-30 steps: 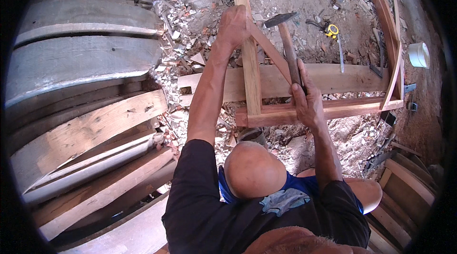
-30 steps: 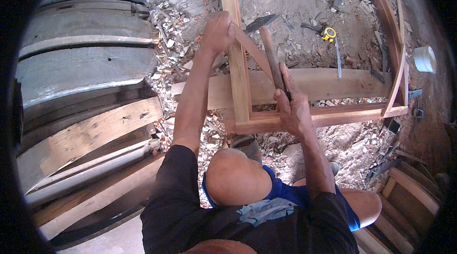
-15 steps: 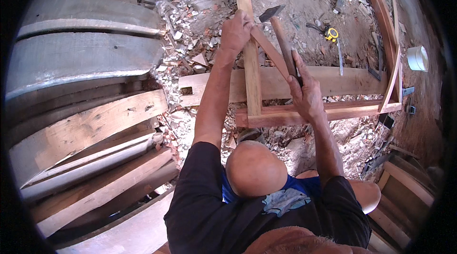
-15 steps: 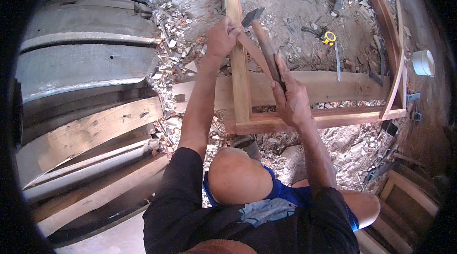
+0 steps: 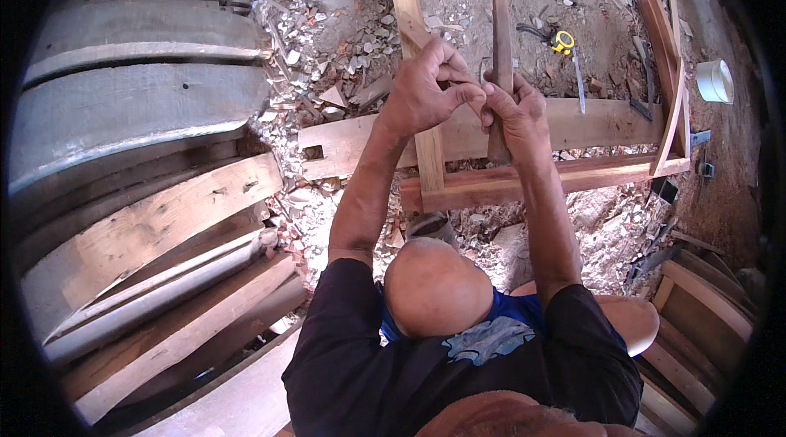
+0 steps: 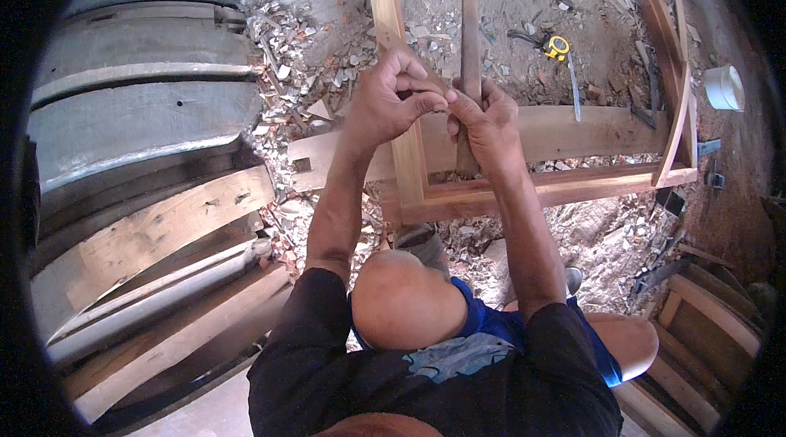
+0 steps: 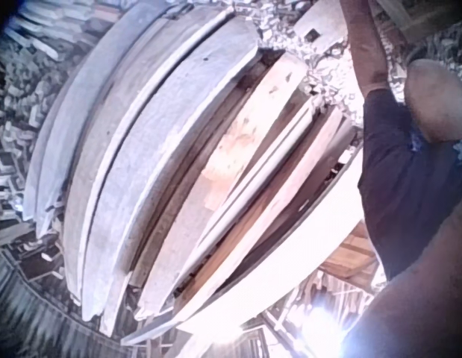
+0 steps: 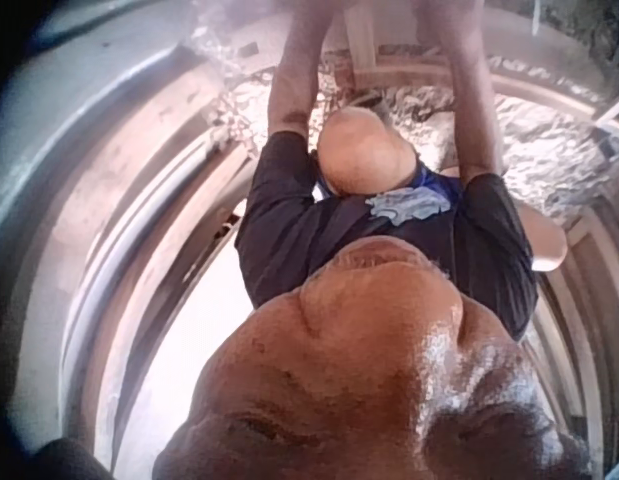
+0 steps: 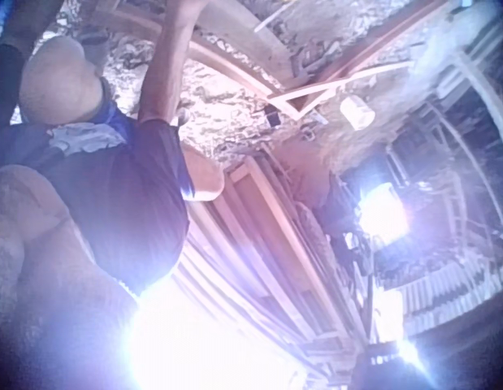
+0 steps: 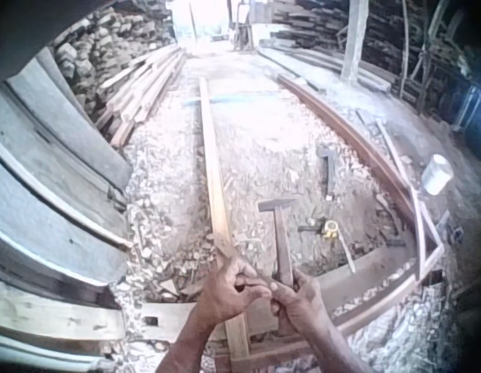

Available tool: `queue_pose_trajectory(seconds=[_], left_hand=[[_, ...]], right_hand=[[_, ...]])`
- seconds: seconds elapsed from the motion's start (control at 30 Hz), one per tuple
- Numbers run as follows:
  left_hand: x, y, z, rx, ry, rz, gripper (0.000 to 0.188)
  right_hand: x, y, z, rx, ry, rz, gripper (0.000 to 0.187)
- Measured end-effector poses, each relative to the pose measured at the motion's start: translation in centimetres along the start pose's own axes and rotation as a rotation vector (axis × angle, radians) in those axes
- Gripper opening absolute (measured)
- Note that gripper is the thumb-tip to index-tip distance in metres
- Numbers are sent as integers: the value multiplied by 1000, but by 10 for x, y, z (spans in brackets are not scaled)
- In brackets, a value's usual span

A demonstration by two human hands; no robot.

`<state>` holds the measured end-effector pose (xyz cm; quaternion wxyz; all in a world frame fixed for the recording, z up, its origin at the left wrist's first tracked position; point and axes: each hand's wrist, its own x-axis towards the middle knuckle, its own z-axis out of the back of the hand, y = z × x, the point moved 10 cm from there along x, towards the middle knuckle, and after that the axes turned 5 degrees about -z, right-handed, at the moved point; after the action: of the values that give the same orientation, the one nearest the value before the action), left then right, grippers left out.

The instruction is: The person sits on the ground and assembles a wooden frame by positioning planks and hammering nails to join them. The person repeatedly adjusts the frame and hammers nails at multiple joints.

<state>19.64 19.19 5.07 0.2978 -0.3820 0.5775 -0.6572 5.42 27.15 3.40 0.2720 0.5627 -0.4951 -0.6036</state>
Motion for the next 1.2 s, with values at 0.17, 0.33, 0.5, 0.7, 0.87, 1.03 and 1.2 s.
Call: queue_pose_trajectory(seconds=[0.17, 0.33, 0.5, 0.7, 0.87, 1.03, 1.2], left_hand=[[-17, -10, -5, 166, -89, -56, 46], [-25, 12, -11, -237, -199, -65, 45], [-47, 42, -32, -650, -248, -33, 32], [-36, 40, -10, -111, -310, -82, 15], [8, 19, 45, 744, -366, -325, 13], [22, 66, 63, 675, -422, -199, 12], [22, 69, 58, 682, -421, -213, 12]], right_hand=[[-6, -22, -1, 177, 61, -117, 28], [-11, -29, -10, 411, 95, -133, 29], [-4, -28, -7, 320, 20, -18, 31], [-5, -14, 9, -309, -66, 5, 40], [-36, 17, 15, -670, -94, 259, 59], [-38, 29, 1, -902, -8, 497, 67], [-40, 36, -4, -906, -18, 555, 64]])
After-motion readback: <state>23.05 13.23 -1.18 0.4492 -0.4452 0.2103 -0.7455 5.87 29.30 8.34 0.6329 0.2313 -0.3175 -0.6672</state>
